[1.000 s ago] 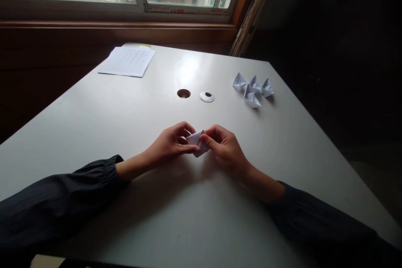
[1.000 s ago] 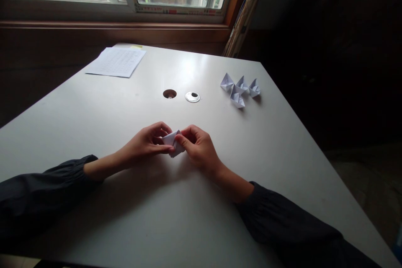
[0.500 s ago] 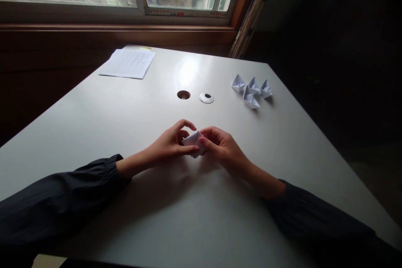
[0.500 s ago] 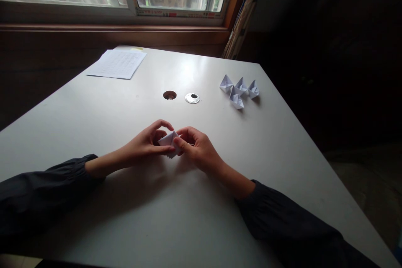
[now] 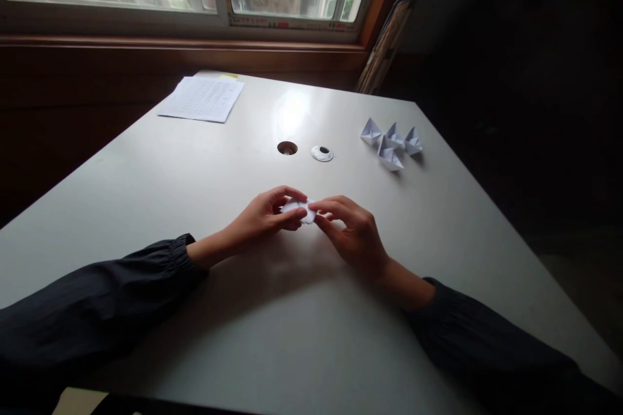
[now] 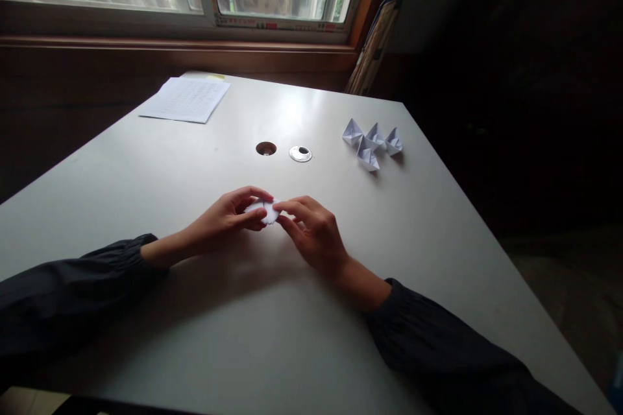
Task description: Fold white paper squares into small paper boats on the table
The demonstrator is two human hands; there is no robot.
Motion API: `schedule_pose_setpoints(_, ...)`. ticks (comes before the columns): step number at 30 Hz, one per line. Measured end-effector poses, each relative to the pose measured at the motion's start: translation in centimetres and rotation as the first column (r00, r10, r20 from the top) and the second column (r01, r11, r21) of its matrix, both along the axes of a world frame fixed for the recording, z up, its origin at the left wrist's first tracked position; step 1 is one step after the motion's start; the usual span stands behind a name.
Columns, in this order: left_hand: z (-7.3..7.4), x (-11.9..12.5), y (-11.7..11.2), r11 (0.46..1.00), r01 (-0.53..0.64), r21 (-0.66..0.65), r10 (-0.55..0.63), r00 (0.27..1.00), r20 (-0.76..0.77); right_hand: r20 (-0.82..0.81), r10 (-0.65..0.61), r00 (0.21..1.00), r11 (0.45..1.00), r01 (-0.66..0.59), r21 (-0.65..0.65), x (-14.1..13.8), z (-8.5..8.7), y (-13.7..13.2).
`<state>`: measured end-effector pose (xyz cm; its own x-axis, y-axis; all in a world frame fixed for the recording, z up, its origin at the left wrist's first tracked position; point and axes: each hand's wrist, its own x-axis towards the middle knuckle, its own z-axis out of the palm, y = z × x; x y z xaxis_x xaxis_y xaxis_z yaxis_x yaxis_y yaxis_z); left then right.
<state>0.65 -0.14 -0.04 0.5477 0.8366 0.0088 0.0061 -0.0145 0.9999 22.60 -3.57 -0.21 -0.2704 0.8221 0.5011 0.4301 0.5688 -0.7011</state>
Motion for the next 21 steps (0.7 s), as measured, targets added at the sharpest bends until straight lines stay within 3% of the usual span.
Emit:
schedule_pose_setpoints(2, -0.06, -0.24, 0.15, 0.994, 0.046, 0.096, -0.037, 0.995, -0.090, -0.006, -0.057, 0.998, 0.998, 0.057, 0.033, 0.17, 0.09, 0.17)
schedule_pose_setpoints(4, -0.04, -0.55, 0.22, 0.953, 0.082, 0.291, -0.015, 0.974, -0.225, -0.023, -0.120, 0.992, 0.989, 0.122, 0.078, 0.25, 0.02, 0.30)
schedule_pose_setpoints(7, 0.18, -0.85, 0.16, 0.772, 0.082, 0.630, 0.192, 0.915, -0.354, -0.008, -0.129, 0.992, 0.984, 0.129, 0.122, 0.17, -0.08, 0.36)
schedule_pose_setpoints(9, 0.39, -0.81, 0.03, 0.656, 0.056, 0.753, 0.310, 0.889, -0.336, 0.026, -0.101, 0.995, 0.987, 0.097, 0.125, 0.06, -0.04, 0.34)
schedule_pose_setpoints(10, 0.48, -0.71, -0.03, 0.630, 0.037, 0.776, 0.331, 0.890, -0.312, 0.041, -0.095, 0.995, 0.988, 0.089, 0.128, 0.01, 0.00, 0.33)
schedule_pose_setpoints(12, 0.58, -0.44, -0.14, 0.634, -0.008, 0.773, 0.321, 0.912, -0.255, 0.063, -0.095, 0.993, 0.987, 0.085, 0.138, -0.08, 0.10, 0.29)
schedule_pose_setpoints(17, 0.47, 0.00, -0.29, 0.779, -0.107, 0.618, 0.248, 0.958, -0.146, 0.073, -0.066, 0.995, 0.992, 0.058, 0.112, -0.28, 0.28, 0.13)
schedule_pose_setpoints(21, 0.53, 0.03, -0.45, 0.835, -0.103, 0.540, 0.201, 0.972, -0.125, 0.042, -0.047, 0.998, 0.991, 0.041, 0.130, -0.43, 0.47, 0.04)
